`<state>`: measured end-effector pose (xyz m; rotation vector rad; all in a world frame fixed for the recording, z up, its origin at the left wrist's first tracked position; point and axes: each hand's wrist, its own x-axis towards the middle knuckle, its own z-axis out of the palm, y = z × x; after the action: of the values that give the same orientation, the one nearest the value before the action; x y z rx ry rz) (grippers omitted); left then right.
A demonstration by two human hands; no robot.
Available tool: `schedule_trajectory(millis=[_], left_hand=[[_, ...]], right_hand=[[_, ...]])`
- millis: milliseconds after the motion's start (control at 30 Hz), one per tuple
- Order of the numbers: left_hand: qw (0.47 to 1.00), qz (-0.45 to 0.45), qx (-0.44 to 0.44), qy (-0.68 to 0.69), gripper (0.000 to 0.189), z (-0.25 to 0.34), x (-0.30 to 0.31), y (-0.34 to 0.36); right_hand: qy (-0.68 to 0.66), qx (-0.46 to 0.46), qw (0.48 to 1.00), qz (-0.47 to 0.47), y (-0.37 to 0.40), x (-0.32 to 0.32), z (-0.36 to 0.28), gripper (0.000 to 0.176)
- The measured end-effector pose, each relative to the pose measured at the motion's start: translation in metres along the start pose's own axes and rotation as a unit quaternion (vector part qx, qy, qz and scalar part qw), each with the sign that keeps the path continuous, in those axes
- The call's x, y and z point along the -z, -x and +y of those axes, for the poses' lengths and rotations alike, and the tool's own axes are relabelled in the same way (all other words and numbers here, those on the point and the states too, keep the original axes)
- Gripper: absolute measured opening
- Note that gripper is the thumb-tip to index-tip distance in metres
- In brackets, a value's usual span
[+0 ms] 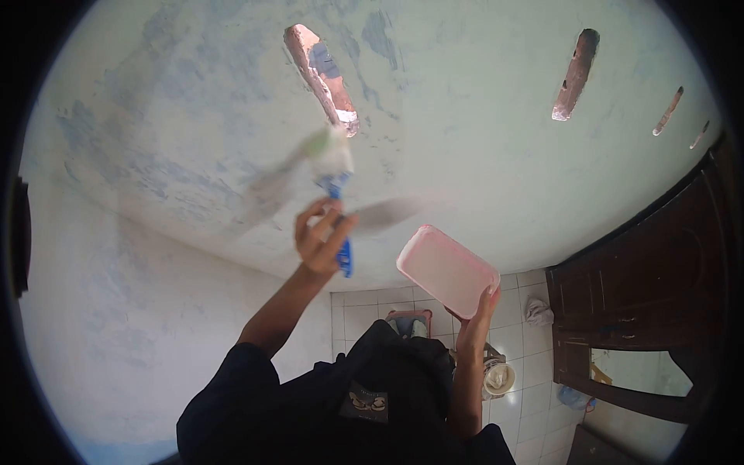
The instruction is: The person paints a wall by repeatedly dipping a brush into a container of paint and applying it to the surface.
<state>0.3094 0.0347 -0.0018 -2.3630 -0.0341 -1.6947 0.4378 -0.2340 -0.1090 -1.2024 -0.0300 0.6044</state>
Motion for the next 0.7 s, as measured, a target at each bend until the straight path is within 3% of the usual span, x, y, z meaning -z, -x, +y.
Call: schedule_trajectory(millis=[67,167,267,300,333,400,500,600,700], left_hand=[[0.996,-0.090,-0.020,-0.021,0.035,0.015,-0.016,0.033],[0.977,-0.195,0.044,0.075,0.041,0.043,-0.022,0.061],[0.955,-0.229,0.131,0.132,0.045,0.033,-0.022,0.046],[0.972,-0.178,0.110,0.112,0.046,0.024,-0.020,0.026],[0.966,-0.164,0.151,0.128,0.040,0.017,-0.016,0.007],[0.987,-0.040,0.114,0.108,0.036,0.012,-0.007,-0.038],[0.998,0.046,0.013,0.045,0.031,0.010,-0.004,-0.055],[0.999,-0.047,0.005,0.011,0.034,0.020,-0.011,-0.039],[0.991,-0.129,-0.010,0.031,0.037,0.038,-0.029,0.032]], right_hand=[[-0.002,-0.003,1.000,-0.001,0.001,0.000,0.001,0.066],[-0.008,0.000,1.000,0.002,0.002,-0.003,-0.001,0.067],[-0.010,0.007,1.000,0.003,0.000,0.000,0.007,0.067],[-0.010,0.009,1.000,0.008,0.000,0.000,0.008,0.068],[-0.009,0.009,1.000,0.013,0.000,0.001,0.008,0.068],[-0.008,0.009,1.000,0.018,0.001,0.002,0.009,0.069],[-0.013,0.010,1.000,0.020,0.001,0.001,0.009,0.069],[-0.023,0.012,0.999,0.024,0.001,0.003,0.010,0.068],[-0.036,0.017,0.999,0.030,0.001,0.005,0.012,0.068]])
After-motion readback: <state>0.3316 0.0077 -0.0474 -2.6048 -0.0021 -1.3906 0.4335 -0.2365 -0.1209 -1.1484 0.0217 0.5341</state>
